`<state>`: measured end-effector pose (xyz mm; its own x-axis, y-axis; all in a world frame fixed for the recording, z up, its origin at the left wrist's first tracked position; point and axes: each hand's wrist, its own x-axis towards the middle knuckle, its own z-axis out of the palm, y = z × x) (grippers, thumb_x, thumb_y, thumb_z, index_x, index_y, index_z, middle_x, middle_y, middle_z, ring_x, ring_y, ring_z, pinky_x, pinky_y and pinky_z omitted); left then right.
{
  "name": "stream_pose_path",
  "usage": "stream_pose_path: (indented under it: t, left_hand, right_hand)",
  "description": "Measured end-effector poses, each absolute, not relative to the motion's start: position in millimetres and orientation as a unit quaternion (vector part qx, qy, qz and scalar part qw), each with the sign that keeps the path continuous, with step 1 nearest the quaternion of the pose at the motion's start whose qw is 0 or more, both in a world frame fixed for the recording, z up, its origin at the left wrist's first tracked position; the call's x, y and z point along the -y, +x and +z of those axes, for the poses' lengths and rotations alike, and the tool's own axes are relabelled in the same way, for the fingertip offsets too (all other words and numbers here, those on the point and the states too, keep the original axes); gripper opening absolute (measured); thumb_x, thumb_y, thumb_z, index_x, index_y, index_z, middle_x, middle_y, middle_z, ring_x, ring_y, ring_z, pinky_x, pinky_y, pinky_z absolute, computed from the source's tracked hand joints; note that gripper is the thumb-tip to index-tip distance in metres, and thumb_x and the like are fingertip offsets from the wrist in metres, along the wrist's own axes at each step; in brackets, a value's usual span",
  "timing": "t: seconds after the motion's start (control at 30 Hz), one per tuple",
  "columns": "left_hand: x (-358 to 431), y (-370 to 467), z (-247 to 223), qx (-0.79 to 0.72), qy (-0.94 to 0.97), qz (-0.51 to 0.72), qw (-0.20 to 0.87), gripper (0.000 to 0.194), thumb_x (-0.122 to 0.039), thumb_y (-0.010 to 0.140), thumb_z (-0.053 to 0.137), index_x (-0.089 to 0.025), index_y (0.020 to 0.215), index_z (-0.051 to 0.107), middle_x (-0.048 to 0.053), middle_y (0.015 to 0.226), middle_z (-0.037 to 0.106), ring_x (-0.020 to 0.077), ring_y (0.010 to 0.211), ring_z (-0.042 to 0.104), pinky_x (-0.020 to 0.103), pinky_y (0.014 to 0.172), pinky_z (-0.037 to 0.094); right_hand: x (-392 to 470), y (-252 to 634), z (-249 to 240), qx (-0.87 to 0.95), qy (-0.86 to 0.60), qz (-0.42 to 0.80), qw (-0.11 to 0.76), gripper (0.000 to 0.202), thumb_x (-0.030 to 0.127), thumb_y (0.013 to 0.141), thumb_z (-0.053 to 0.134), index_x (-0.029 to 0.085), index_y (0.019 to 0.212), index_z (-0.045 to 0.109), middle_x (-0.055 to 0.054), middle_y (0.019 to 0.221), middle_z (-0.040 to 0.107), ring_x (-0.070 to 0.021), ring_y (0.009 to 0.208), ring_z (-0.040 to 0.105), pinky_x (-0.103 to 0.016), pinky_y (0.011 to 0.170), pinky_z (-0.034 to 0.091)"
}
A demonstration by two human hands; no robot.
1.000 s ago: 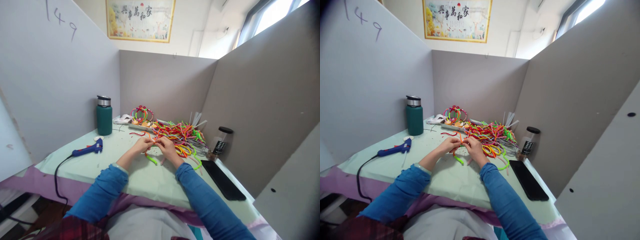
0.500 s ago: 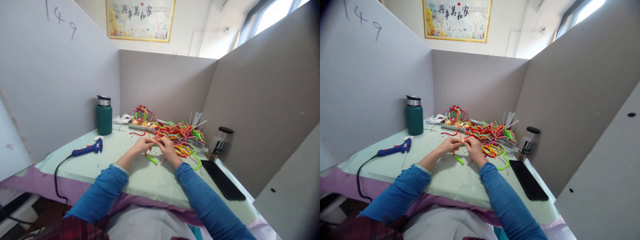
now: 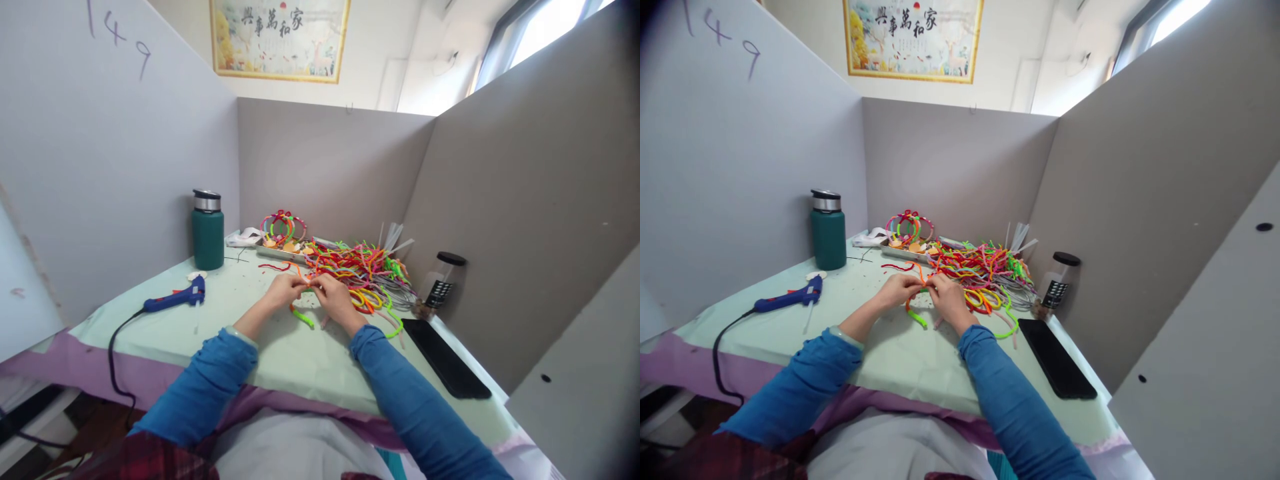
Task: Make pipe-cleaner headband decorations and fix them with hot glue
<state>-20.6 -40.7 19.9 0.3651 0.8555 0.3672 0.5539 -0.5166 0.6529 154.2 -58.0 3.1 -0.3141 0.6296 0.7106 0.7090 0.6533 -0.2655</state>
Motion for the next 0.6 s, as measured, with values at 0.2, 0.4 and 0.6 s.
stream_pose_path:
  t: [0.2, 0.4, 0.6]
  left_hand:
    - [42.0, -21.3, 19.7, -0.446, 0.799, 0.353, 0.197, 0.028, -0.030, 0.077, 0.052, -0.015, 0.084, 0.074, 0.001, 0.060, 0.063, 0.0140, 0.058, 0.053, 0.024, 0.057, 0.038]
    - [35.7, -21.5, 14.6, -0.430, 0.776, 0.372, 0.274, 0.023, -0.031, 0.079, 0.050, -0.015, 0.081, 0.066, 0.001, 0.061, 0.065, 0.0108, 0.049, 0.052, 0.021, 0.048, 0.037]
    - [42.5, -19.2, 18.6, -0.393, 0.724, 0.397, 0.405, 0.018, -0.033, 0.078, 0.053, -0.015, 0.082, 0.052, 0.000, 0.063, 0.066, 0.0060, 0.034, 0.042, 0.019, 0.037, 0.031]
  right_hand:
    - [62.8, 151.0, 5.7, 0.815, -0.450, -0.107, 0.349, 0.015, 0.023, 0.090, 0.051, 0.021, 0.096, 0.065, -0.006, 0.096, 0.064, -0.0169, 0.083, 0.060, -0.025, 0.071, 0.041]
    - [58.7, 146.1, 0.5, 0.789, -0.464, -0.074, 0.395, 0.013, 0.021, 0.088, 0.049, 0.018, 0.090, 0.062, -0.007, 0.090, 0.063, -0.0177, 0.078, 0.058, -0.027, 0.068, 0.040]
    - [50.5, 137.9, -3.7, 0.707, -0.438, 0.139, 0.537, 0.012, 0.026, 0.081, 0.051, 0.017, 0.077, 0.058, -0.003, 0.072, 0.060, -0.0153, 0.066, 0.053, -0.027, 0.063, 0.040]
